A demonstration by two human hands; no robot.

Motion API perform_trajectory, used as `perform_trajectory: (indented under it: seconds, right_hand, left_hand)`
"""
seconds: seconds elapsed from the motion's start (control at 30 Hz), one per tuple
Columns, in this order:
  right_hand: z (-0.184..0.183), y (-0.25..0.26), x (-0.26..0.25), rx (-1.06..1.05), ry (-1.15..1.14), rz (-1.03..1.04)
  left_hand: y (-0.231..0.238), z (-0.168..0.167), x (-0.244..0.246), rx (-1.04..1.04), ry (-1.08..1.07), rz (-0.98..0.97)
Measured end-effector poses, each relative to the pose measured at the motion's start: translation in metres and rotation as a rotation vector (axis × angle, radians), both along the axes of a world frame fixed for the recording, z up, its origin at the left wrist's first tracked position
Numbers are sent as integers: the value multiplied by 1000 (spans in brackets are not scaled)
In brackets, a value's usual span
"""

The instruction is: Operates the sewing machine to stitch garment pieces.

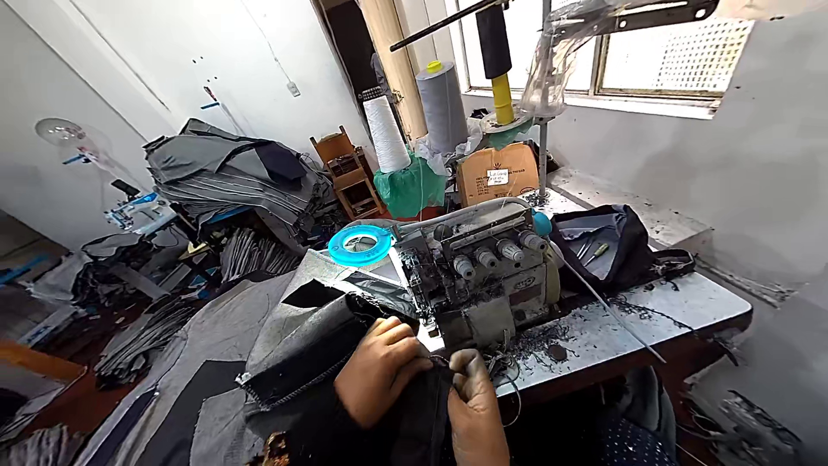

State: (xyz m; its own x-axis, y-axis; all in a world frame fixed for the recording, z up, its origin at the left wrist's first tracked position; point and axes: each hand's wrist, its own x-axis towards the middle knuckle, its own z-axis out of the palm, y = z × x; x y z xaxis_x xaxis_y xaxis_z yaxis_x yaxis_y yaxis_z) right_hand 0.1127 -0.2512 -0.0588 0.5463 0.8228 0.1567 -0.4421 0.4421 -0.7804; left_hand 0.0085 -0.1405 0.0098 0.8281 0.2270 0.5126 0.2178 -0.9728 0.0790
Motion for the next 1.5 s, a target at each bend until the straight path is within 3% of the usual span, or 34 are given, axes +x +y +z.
perform_trajectory:
  seconds: [0.17, 0.27, 0.43, 0.57, 0.67, 0.77, 0.93, 1.07, 1.27, 1.43, 1.5]
  right_hand:
    - [-8, -24, -14, 165, -488, -34]
    - [-11, -29, -30, 114, -649, -42]
    - [-23, -21, -14, -118, -398, 210]
    - [-22, -17, -16, -135, -206, 311]
    - [-48, -12, -33, -175, -369, 346]
    - [-75, -11, -42, -194, -625, 246]
    - [-71, -32, -31, -226, -719, 37]
    - [-63, -34, -16, -167, -745, -23]
    - [-35, -14, 7, -256, -879, 46]
    - [-19, 11, 26, -323, -1005, 102]
    - [-21, 14, 31, -294, -1038, 71]
  left_hand:
    - [-11, 30, -12, 250, -114, 148]
    - [-12, 34, -7, 316, -33, 177]
    - [12, 7, -3, 262, 81, 115]
    - [16, 1, 4, 297, 78, 192]
    - [25, -17, 1, 225, 159, 291]
    - [24, -39, -3, 241, 20, 295]
    - [-18, -58, 6, 389, -86, 302]
    - [-31, -66, 10, 290, -36, 390]
    - [-6, -51, 20, 111, -30, 416]
    - [10, -22, 14, -221, 273, 406]
    - [0, -16, 11, -253, 335, 414]
